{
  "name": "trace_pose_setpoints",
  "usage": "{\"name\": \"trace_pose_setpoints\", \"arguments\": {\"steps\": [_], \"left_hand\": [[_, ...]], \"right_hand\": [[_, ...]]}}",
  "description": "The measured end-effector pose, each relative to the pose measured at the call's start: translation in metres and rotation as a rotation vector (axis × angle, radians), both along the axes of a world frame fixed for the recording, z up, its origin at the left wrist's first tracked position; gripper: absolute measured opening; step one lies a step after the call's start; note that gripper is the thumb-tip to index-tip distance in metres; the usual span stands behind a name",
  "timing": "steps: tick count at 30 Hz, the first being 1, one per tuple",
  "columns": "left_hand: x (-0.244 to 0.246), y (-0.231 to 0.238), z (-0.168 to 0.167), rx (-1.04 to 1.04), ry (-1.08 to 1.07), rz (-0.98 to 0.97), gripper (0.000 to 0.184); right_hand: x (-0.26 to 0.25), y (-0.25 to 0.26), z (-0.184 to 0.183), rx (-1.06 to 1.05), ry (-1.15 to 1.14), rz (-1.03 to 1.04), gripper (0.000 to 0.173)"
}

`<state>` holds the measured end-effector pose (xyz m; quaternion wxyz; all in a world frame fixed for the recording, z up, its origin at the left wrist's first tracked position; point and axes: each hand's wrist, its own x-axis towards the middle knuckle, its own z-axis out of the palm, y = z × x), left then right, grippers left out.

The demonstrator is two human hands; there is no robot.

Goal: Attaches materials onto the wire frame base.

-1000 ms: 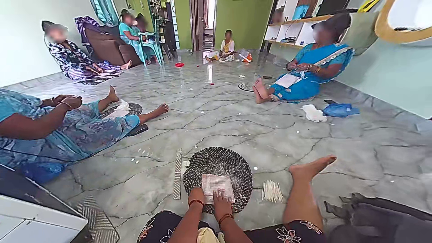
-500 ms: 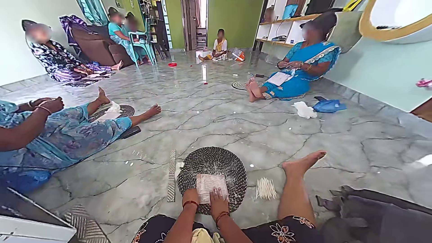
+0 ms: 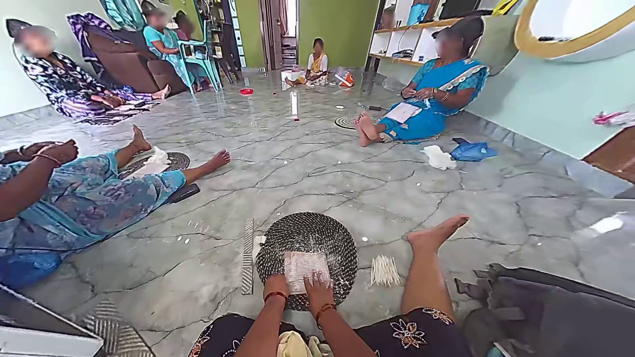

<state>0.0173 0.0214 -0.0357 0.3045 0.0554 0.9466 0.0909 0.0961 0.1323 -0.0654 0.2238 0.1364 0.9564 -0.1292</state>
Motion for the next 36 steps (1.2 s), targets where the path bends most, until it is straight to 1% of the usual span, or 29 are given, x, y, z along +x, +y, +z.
{"name": "trace_pose_setpoints", "arguments": {"steps": [3, 6, 8, 11, 12, 14, 17, 21, 24, 27, 29, 31, 33, 34, 36], "left_hand": [[0.004, -0.001, -0.002, -0.003, 0.000, -0.005, 0.036], [0.006, -0.003, 0.001, -0.003, 0.021, -0.027, 0.039], [0.008, -0.006, 0.003, 0.005, 0.021, -0.018, 0.037], [0.006, -0.005, 0.004, 0.007, 0.014, 0.006, 0.034], [0.005, -0.005, 0.003, 0.010, 0.020, 0.014, 0.034], [0.004, -0.005, 0.001, 0.007, 0.024, 0.016, 0.034], [0.002, -0.002, 0.000, -0.007, 0.018, 0.013, 0.034], [0.006, -0.001, 0.001, -0.020, 0.015, 0.007, 0.035], [0.009, -0.004, 0.004, -0.031, 0.014, -0.020, 0.034], [0.012, -0.005, 0.006, -0.028, 0.028, -0.037, 0.035], [0.015, -0.005, 0.013, -0.028, 0.030, -0.032, 0.035], [0.020, -0.005, 0.024, -0.033, 0.030, -0.032, 0.035], [0.026, -0.006, 0.031, -0.048, 0.011, -0.062, 0.036], [0.027, -0.005, 0.030, -0.039, 0.004, -0.089, 0.035], [0.028, 0.003, 0.026, 0.053, 0.006, -0.125, 0.030]], "right_hand": [[0.005, -0.010, 0.004, 0.020, -0.011, -0.004, 0.063], [0.005, -0.014, 0.011, 0.023, 0.025, -0.014, 0.057], [0.005, -0.010, 0.018, 0.011, 0.051, -0.005, 0.058], [-0.005, 0.000, 0.020, 0.011, 0.030, 0.053, 0.076], [-0.008, 0.002, 0.017, 0.003, 0.003, 0.068, 0.078], [-0.011, 0.004, 0.009, -0.026, -0.026, 0.074, 0.078], [-0.007, 0.001, 0.000, -0.037, -0.001, 0.040, 0.074], [0.003, -0.010, 0.007, -0.041, 0.015, -0.023, 0.060], [0.010, -0.016, 0.010, -0.019, 0.042, -0.027, 0.052], [0.019, -0.013, 0.006, -0.042, 0.085, -0.024, 0.053], [0.025, -0.006, 0.015, -0.101, 0.106, -0.018, 0.058], [0.033, 0.010, 0.034, -0.139, 0.135, -0.069, 0.064], [0.049, 0.033, 0.055, -0.221, 0.206, -0.198, 0.064], [0.060, 0.045, 0.062, -0.282, 0.273, -0.286, 0.061], [0.082, 0.067, 0.070, -0.379, 0.403, -0.465, 0.052]]}}
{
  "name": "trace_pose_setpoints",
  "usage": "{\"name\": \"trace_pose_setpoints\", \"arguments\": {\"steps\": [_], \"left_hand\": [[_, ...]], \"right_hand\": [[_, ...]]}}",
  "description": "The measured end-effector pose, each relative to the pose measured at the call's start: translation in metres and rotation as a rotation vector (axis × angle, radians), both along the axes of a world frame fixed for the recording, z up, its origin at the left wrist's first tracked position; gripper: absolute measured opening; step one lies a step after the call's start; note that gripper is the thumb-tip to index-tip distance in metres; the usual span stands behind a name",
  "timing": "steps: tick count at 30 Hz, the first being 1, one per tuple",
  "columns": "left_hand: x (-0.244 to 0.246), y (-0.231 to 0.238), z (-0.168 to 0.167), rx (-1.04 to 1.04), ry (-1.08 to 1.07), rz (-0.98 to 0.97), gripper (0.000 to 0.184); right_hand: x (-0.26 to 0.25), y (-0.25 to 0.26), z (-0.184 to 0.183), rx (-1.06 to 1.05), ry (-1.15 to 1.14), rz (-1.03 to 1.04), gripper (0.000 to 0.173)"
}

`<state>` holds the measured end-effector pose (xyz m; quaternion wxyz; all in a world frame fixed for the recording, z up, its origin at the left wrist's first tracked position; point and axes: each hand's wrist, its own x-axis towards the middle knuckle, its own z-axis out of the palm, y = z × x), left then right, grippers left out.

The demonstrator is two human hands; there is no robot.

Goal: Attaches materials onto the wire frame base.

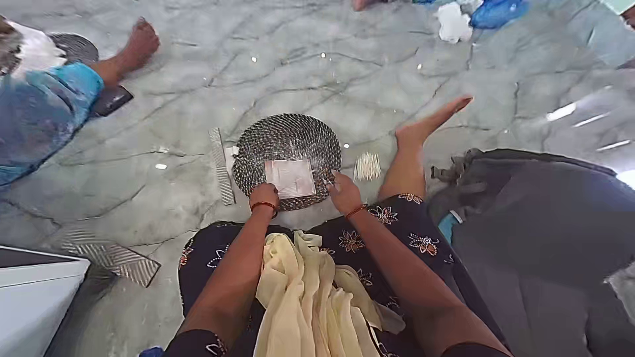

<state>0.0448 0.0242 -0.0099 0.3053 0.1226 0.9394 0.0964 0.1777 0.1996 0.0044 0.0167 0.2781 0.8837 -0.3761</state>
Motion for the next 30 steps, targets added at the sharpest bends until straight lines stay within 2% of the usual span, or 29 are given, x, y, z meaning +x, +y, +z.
{"name": "trace_pose_setpoints", "arguments": {"steps": [2, 4, 6, 8, 15, 20, 22, 24, 27, 30], "left_hand": [[0.007, 0.010, 0.006, 0.112, -0.014, -0.024, 0.026], [0.018, 0.019, 0.014, 0.189, -0.057, -0.028, 0.025], [0.026, 0.027, 0.015, 0.215, -0.093, -0.027, 0.025], [0.030, 0.032, 0.011, 0.221, -0.124, -0.022, 0.025], [0.023, 0.037, 0.003, 0.194, -0.168, -0.008, 0.026], [0.022, 0.042, 0.003, 0.203, -0.183, -0.013, 0.026], [0.023, 0.044, 0.001, 0.197, -0.200, -0.007, 0.026], [0.022, 0.044, 0.002, 0.183, -0.191, -0.021, 0.026], [0.018, 0.039, 0.007, 0.042, -0.112, -0.075, 0.031], [0.003, 0.028, 0.003, -0.051, 0.030, -0.033, 0.029]], "right_hand": [[0.017, 0.015, 0.002, -0.158, 0.059, -0.145, 0.042], [0.025, 0.023, -0.012, -0.389, 0.164, -0.314, 0.033], [0.024, 0.025, -0.024, -0.622, 0.258, -0.494, 0.028], [0.018, 0.027, -0.030, -0.750, 0.284, -0.595, 0.023], [-0.011, 0.039, -0.037, -0.855, 0.260, -0.576, 0.021], [-0.025, 0.037, -0.029, -0.943, 0.274, -0.603, 0.019], [-0.027, 0.034, -0.031, -0.884, 0.302, -0.601, 0.018], [-0.025, 0.034, -0.034, -0.595, 0.297, -0.486, 0.027], [-0.018, 0.033, -0.034, -0.029, 0.174, -0.099, 0.054], [-0.028, 0.025, -0.037, 0.182, 0.029, 0.234, 0.079]]}}
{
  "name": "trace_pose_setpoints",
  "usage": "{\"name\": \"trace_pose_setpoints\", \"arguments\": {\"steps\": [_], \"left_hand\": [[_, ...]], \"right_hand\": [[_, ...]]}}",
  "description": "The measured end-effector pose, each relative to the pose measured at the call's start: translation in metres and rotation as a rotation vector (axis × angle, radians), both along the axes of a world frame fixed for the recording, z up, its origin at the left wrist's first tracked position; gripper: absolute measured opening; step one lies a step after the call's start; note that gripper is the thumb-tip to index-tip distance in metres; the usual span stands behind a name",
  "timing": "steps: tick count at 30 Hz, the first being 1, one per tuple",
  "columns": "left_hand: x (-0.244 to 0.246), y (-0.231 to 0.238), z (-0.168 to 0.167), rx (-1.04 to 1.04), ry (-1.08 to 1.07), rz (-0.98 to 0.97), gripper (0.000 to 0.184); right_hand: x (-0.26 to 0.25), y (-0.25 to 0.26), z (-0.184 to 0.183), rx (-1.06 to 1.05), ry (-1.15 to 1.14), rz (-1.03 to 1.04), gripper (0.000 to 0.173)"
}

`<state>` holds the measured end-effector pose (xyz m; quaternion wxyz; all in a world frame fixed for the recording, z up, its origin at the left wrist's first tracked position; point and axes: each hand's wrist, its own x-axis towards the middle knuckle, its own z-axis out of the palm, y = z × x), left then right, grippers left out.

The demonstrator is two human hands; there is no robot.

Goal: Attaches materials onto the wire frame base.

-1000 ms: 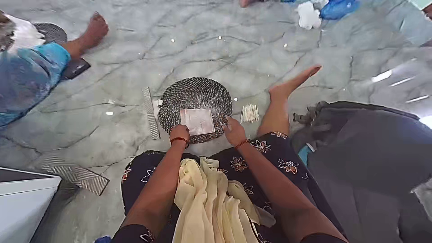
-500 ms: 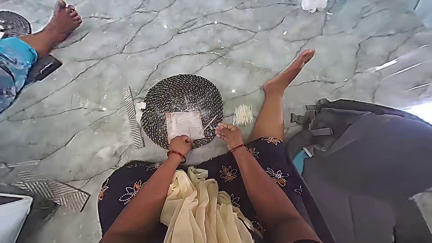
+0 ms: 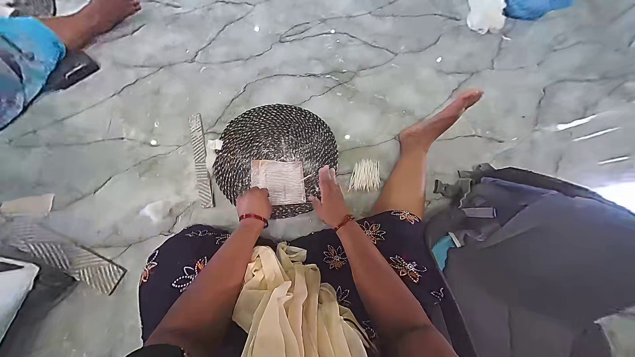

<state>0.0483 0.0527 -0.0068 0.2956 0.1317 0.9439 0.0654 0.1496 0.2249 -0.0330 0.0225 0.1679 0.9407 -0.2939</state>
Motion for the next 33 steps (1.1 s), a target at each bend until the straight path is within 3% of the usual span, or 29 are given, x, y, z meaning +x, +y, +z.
{"name": "trace_pose_setpoints", "arguments": {"steps": [5, 9, 14, 18, 23, 33], "left_hand": [[-0.018, -0.022, -0.008, -0.046, 0.051, 0.051, 0.034], [-0.025, -0.022, -0.015, -0.028, 0.042, 0.091, 0.037], [-0.031, -0.024, -0.031, -0.059, 0.025, 0.111, 0.035], [-0.028, -0.025, -0.035, -0.069, 0.032, 0.103, 0.034], [-0.026, -0.030, -0.035, -0.021, 0.022, 0.121, 0.037], [-0.027, -0.031, -0.029, 0.030, -0.019, 0.136, 0.035]], "right_hand": [[-0.036, -0.030, 0.003, 0.178, -0.330, 0.357, 0.091], [-0.057, -0.040, -0.004, 0.239, -0.441, 0.435, 0.087], [-0.054, -0.050, -0.024, 0.222, -0.412, 0.364, 0.076], [-0.055, -0.061, -0.013, 0.203, -0.410, 0.242, 0.086], [-0.045, -0.072, -0.011, 0.245, -0.399, 0.196, 0.069], [-0.051, -0.081, -0.004, 0.345, -0.430, 0.138, 0.069]]}}
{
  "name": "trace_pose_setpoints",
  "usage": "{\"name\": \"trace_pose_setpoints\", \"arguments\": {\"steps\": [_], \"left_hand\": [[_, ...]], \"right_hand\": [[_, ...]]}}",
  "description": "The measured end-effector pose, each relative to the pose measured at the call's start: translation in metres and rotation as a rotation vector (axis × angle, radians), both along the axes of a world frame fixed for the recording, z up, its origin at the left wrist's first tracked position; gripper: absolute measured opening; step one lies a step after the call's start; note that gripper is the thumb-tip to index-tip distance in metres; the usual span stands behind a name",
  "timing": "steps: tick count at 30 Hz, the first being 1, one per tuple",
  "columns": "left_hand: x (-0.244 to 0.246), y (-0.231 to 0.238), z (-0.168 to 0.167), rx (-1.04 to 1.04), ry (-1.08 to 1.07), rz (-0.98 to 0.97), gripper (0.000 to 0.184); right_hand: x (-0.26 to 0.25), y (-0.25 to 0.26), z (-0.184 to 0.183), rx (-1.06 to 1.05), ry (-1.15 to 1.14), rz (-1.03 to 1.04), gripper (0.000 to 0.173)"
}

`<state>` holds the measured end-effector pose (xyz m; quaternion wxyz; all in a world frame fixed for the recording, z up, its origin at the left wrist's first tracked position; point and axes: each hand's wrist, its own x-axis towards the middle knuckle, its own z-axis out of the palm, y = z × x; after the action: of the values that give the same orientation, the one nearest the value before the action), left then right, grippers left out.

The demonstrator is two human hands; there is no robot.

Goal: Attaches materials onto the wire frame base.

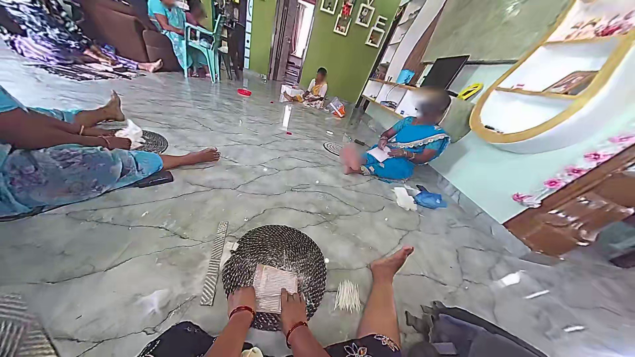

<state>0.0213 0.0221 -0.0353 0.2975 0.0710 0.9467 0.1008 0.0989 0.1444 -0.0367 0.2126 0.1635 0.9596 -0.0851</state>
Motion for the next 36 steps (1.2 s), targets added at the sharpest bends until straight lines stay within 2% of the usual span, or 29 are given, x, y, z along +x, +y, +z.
{"name": "trace_pose_setpoints", "arguments": {"steps": [2, 6, 10, 12, 15, 18, 21, 24, 27, 30, 36], "left_hand": [[-0.001, 0.001, 0.000, 0.009, -0.005, -0.002, 0.035], [0.001, -0.001, 0.006, 0.018, -0.022, -0.025, 0.034], [0.004, -0.002, 0.028, 0.067, -0.043, -0.042, 0.033], [0.007, -0.001, 0.034, 0.187, -0.113, -0.060, 0.033], [0.017, 0.004, 0.037, 0.454, -0.222, -0.058, 0.033], [0.030, 0.016, 0.028, 0.628, -0.323, -0.057, 0.029], [0.041, 0.022, 0.015, 0.664, -0.365, -0.035, 0.017], [0.045, 0.023, 0.006, 0.667, -0.400, 0.016, 0.011], [0.043, 0.026, 0.003, 0.641, -0.407, -0.016, 0.010], [0.044, 0.028, 0.002, 0.625, -0.422, -0.036, 0.008], [0.048, 0.029, 0.000, 0.593, -0.451, -0.060, 0.007]], "right_hand": [[0.000, 0.001, 0.000, 0.029, -0.014, -0.013, 0.074], [-0.001, 0.003, 0.006, -0.003, 0.004, -0.063, 0.097], [0.023, 0.021, 0.025, -0.177, 0.201, -0.186, 0.096], [0.049, 0.038, 0.037, -0.305, 0.303, -0.278, 0.094], [0.090, 0.060, 0.051, -0.507, 0.384, -0.442, 0.081], [0.112, 0.081, 0.032, -0.803, 0.580, -0.699, 0.038], [0.103, 0.089, 0.015, -1.090, 0.694, -1.017, 0.017], [0.086, 0.089, 0.013, -1.247, 0.698, -1.037, 0.013], [0.070, 0.087, 0.008, -1.356, 0.637, -1.009, 0.014], [0.069, 0.081, 0.003, -1.404, 0.588, -1.046, 0.015], [0.069, 0.084, 0.004, -1.405, 0.649, -1.040, 0.016]]}}
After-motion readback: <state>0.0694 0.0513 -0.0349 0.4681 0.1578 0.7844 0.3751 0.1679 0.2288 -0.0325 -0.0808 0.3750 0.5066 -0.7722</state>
